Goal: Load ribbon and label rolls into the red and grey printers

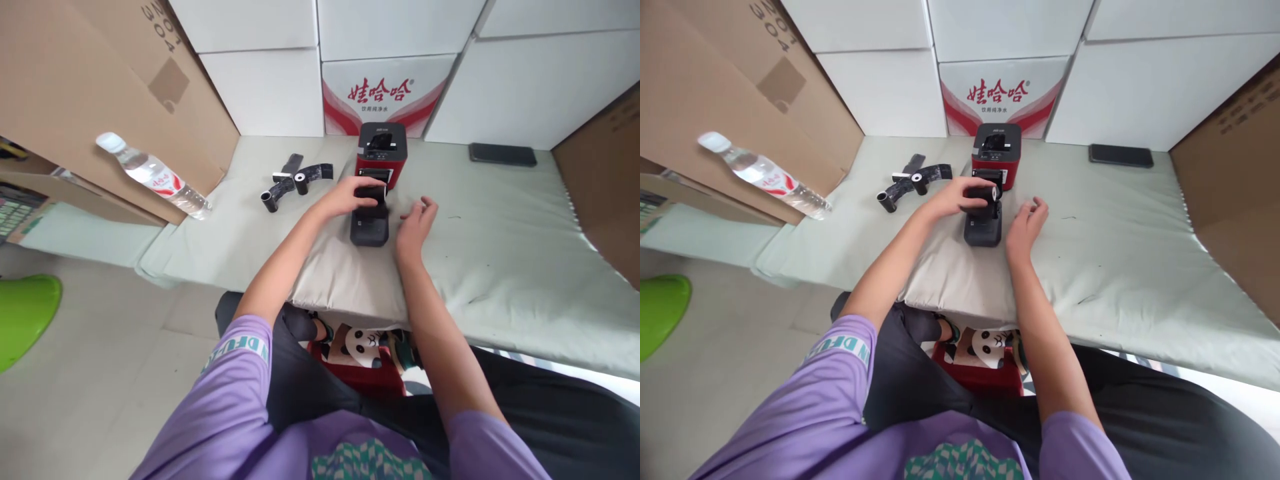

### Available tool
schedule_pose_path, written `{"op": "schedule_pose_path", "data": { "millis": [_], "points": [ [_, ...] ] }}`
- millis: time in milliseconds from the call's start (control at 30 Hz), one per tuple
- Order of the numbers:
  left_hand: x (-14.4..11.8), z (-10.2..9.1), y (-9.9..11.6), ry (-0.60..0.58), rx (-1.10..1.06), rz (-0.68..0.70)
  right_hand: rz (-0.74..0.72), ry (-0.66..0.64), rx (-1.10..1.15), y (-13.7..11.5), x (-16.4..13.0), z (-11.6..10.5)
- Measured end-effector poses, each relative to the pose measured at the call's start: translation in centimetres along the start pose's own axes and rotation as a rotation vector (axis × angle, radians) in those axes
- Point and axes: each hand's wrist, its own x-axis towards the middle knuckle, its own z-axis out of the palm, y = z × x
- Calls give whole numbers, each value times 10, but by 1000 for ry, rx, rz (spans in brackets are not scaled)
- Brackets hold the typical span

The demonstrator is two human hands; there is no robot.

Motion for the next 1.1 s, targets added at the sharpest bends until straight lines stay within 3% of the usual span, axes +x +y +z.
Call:
{"op": "schedule_pose_path", "data": {
  "millis": [200, 333, 500, 667, 1100],
  "points": [
    [4, 6, -2, -25, 330, 13, 215, 134, 34, 7, 24, -12],
    [2, 19, -11, 86, 481, -53, 213, 139, 29, 10, 22, -7],
    [0, 32, -12, 167, 512, -86, 99, 139, 4, 15, 19, -3],
    [-3, 36, -8, 225, 507, -126, 187, 171, 26, 9, 19, -3],
    [-1, 36, 0, 153, 619, -131, 167, 116, -3, 9, 21, -3]
  ]
}}
